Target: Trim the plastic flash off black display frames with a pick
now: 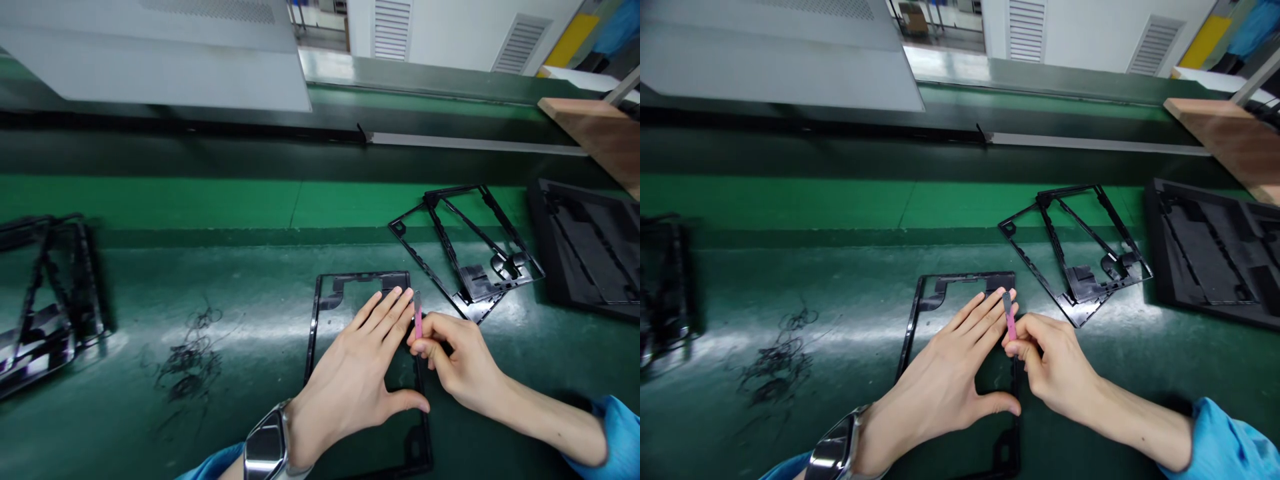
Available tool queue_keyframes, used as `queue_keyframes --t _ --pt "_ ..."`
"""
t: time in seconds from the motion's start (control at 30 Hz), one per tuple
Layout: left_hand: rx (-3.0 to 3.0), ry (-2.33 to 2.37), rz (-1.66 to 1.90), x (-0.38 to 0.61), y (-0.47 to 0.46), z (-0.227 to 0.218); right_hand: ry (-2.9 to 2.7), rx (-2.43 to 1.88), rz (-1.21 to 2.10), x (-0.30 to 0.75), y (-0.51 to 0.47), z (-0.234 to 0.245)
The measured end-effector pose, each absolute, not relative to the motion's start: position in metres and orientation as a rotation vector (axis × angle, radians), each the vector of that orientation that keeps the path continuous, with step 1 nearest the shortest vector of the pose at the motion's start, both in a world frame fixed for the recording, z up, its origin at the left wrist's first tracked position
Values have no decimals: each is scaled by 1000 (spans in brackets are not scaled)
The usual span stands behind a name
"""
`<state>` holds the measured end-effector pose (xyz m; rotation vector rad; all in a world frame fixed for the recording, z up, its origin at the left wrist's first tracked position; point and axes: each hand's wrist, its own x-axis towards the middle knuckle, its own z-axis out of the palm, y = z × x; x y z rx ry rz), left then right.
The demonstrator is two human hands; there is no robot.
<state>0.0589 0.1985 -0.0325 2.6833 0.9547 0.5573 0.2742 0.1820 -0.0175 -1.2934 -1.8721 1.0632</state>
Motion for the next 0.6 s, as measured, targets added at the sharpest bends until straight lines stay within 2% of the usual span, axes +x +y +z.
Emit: queue_keyframes --t 0.23,0.4,0.6 --pt "2650 953 539 59 198 -34 -1836 -1291 1127 275 180 -19" --pt "2622 947 513 57 198 -32 -1560 -1273 1251 277 179 -22" --pt "2546 903 641 57 195 -27 -1480 -1222 1126 276 182 -23"
